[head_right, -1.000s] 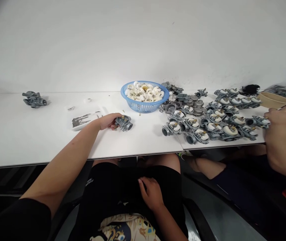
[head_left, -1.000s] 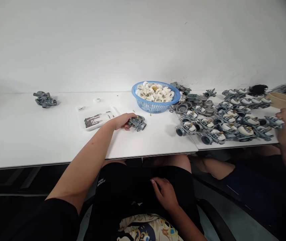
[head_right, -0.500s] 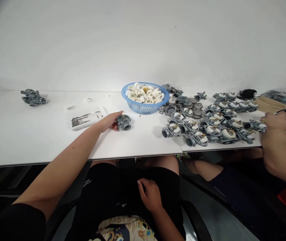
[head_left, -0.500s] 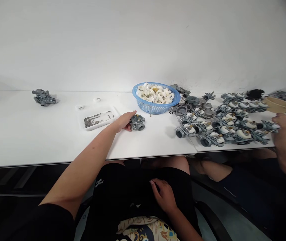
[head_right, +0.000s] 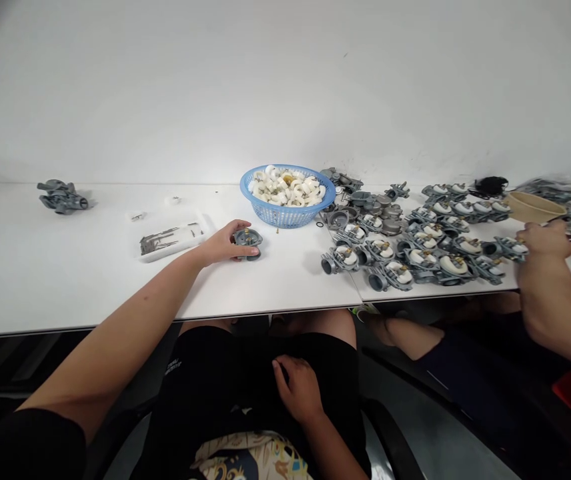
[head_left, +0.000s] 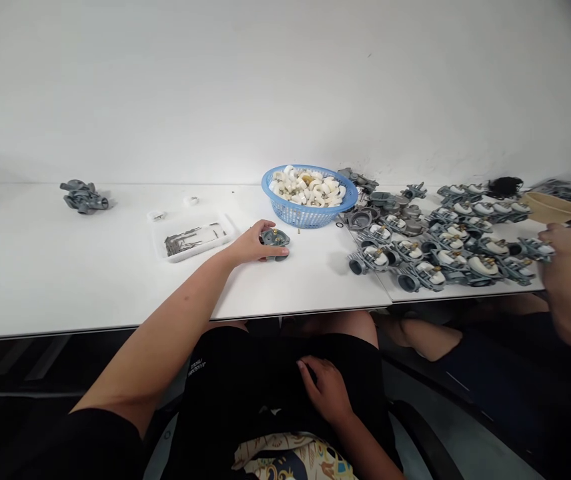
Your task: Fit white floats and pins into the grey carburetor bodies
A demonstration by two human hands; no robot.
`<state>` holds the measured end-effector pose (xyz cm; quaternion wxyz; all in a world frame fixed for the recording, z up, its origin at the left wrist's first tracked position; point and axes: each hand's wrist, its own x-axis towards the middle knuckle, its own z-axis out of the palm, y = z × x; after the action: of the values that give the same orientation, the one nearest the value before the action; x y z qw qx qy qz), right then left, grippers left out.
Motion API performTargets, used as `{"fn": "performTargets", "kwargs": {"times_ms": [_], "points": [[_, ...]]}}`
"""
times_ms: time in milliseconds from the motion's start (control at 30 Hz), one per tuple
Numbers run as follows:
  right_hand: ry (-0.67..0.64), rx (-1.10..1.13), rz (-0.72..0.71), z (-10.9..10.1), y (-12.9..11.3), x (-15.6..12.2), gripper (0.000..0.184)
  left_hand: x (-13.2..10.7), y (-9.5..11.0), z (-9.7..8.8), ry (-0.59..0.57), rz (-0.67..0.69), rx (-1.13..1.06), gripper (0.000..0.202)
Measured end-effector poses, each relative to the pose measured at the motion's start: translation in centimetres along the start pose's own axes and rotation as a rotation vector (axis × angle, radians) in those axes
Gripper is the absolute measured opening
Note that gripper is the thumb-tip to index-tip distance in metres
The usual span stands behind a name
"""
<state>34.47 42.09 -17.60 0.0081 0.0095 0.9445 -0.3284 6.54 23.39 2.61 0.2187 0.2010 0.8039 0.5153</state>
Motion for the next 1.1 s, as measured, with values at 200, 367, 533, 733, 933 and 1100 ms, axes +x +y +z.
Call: {"fn": "performTargets", "kwargs": {"times_ms": [200,367,533,733,933,1100], "points": [[-0.009,-0.008,0.009,0.3,0.2,0.1,0.037,0.8,-1.0,0.2,-0.067,0.108,0.002,0.088],[-0.028,-0.020,0.009,0.3,0.2,0.1,0.036,1.1,-1.5,0.3,-0.045,0.166,0.076,0.098],[-0.036,-0.024,0.006,0.2,0.1,0.1,0.035,0.6,-0.9,0.4,0.007,0.187,0.120,0.094],[-0.045,-0.031,0.003,0.2,0.0,0.0,0.034,0.8,-1.4,0.4,0.034,0.317,0.164,0.097],[-0.033,-0.033,-0.001,0.2,0.1,0.1,0.035,0.8,-1.3,0.2,0.390,0.401,0.273,0.061],[-0.042,-0.026,0.000,0.0,-0.2,0.1,0.035,0.5,-1.0,0.0,0.383,0.162,0.889,0.053]]}}
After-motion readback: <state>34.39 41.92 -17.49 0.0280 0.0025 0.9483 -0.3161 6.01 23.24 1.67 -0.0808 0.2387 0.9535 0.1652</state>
